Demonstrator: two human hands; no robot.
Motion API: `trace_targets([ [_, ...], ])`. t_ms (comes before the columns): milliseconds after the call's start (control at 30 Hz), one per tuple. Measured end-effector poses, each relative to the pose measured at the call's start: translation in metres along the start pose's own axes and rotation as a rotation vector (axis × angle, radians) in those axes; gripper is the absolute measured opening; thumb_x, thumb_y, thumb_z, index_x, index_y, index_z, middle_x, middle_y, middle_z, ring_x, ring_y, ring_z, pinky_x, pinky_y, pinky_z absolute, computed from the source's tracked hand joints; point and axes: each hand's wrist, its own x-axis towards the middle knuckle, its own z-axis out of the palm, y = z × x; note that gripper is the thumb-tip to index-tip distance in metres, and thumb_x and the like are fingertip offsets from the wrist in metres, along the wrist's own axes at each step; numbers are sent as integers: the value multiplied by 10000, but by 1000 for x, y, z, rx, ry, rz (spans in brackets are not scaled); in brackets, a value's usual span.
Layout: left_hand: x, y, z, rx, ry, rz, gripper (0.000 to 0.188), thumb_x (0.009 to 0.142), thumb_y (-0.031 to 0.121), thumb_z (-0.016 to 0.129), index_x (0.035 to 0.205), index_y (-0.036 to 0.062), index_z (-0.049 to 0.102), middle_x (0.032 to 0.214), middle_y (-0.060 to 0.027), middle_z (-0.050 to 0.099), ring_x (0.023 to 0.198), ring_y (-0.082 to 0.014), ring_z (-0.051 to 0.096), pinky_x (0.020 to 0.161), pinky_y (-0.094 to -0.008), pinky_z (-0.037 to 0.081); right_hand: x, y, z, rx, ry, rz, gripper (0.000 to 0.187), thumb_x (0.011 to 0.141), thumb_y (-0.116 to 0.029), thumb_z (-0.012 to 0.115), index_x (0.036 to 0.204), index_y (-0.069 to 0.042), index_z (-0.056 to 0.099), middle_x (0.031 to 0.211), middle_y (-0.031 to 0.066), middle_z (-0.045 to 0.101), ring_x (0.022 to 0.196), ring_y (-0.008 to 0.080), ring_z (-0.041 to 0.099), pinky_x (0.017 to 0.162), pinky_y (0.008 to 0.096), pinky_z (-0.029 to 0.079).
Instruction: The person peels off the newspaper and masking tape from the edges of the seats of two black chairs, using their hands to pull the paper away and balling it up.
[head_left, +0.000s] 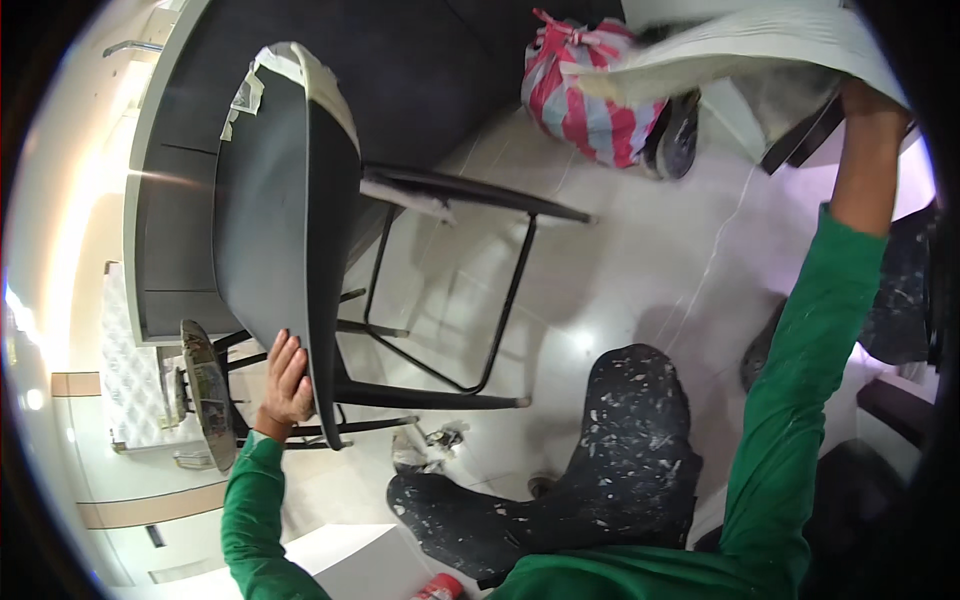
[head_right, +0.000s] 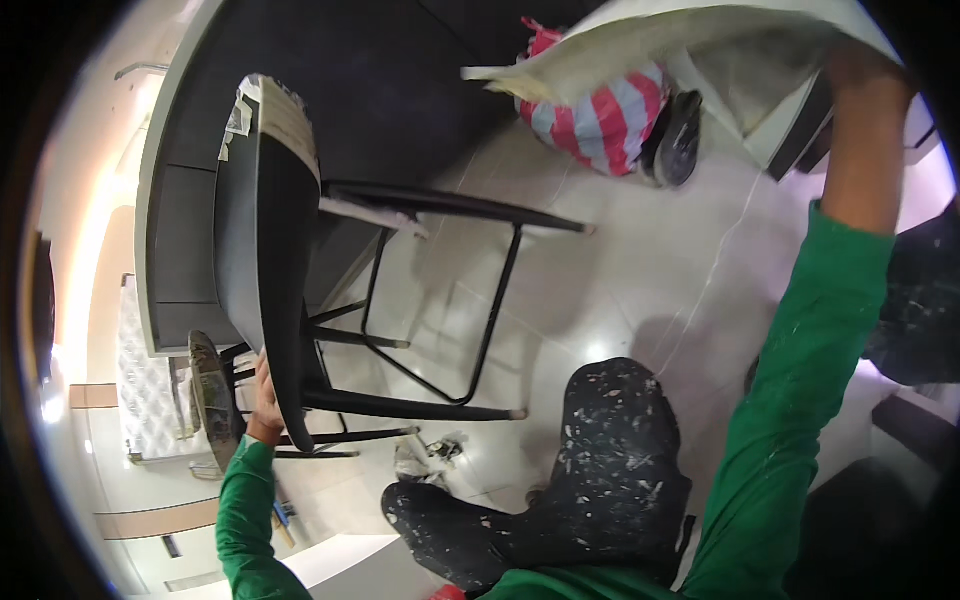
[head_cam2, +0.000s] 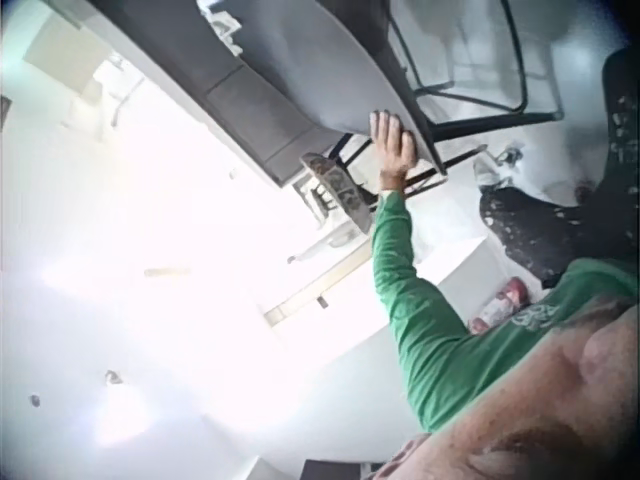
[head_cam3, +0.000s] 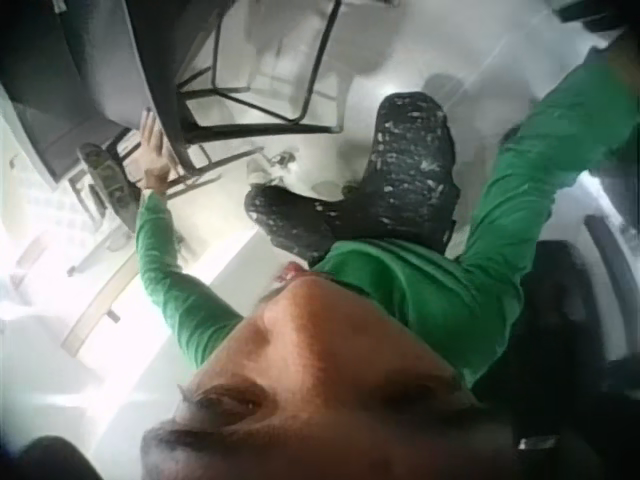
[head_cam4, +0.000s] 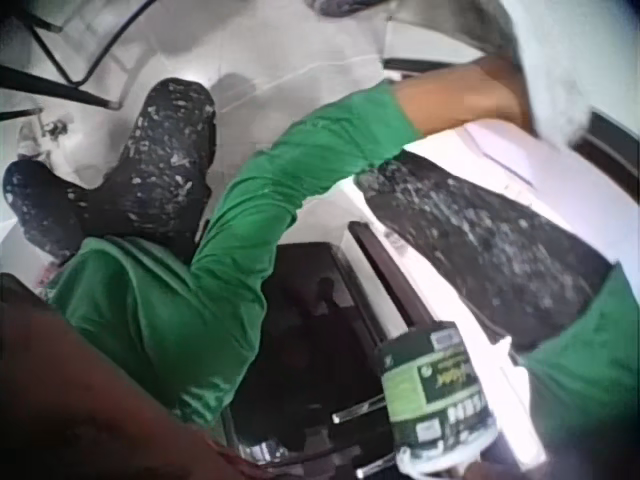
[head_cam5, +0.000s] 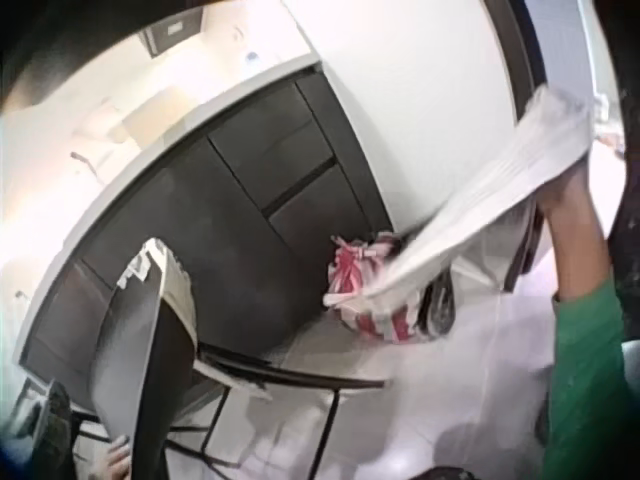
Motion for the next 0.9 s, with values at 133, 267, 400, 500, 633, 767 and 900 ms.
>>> trace_targets([
  [133,-8,-8,-24,43,-99,-128,493,1012,14,557,1487,20,424,1564,-300,464,1369,-561,539,1146,-722,431,-39,8,14,-246,-58,66,185,1057,-247,643,1138,-84,677,781,20,611,678,137,611,617,276,519],
  [267,-37,-24,-49,43,-183,-277,1070,854,646,782,1630,38,365,1594,-295,465,1450,-504,485,1186,-603,417,-87,-23,104,-316,-398,427,391,978,-338,747,1257,-81,652,917,63,680,812,184,663,748,324,539],
  [400,-48,-12,-87,-98,127,-655,1178,840,913,571,1580,2,480,1540,-249,554,1418,-428,541,1154,-533,442,-180,-104,203,-556,-790,557,676,862,-454,879,1363,-80,622,988,129,756,879,269,738,827,390,570],
  [500,7,-37,-64,-451,488,-896,796,1069,620,461,1598,25,460,1586,-229,511,1467,-375,497,1213,-498,381,-240,-116,258,-807,-929,322,683,796,-570,890,1176,-59,644,864,144,771,771,396,755,720,461,583],
  [633,47,-67,-24,-236,468,-1083,671,1081,489,563,1576,42,486,1575,-219,521,1473,-372,482,1192,-454,398,-270,-106,336,-800,-770,165,594,794,-510,898,1086,-62,639,853,132,765,745,335,759,668,442,585],
  [767,82,-61,-19,-236,609,-1157,660,1053,511,602,1550,83,523,1506,-174,598,1397,-352,559,1182,-447,406,-259,-99,336,-703,-789,86,465,770,-229,877,1168,-90,679,853,116,753,726,354,740,644,438,580],
  [900,95,-56,-21,-249,604,-1138,649,1019,489,676,1488,52,577,1467,-180,619,1357,-361,582,1159,-451,429,-252,-82,316,-1006,-930,-120,362,777,-151,822,1114,-72,715,840,171,709,738,405,702,644,478,566],
])
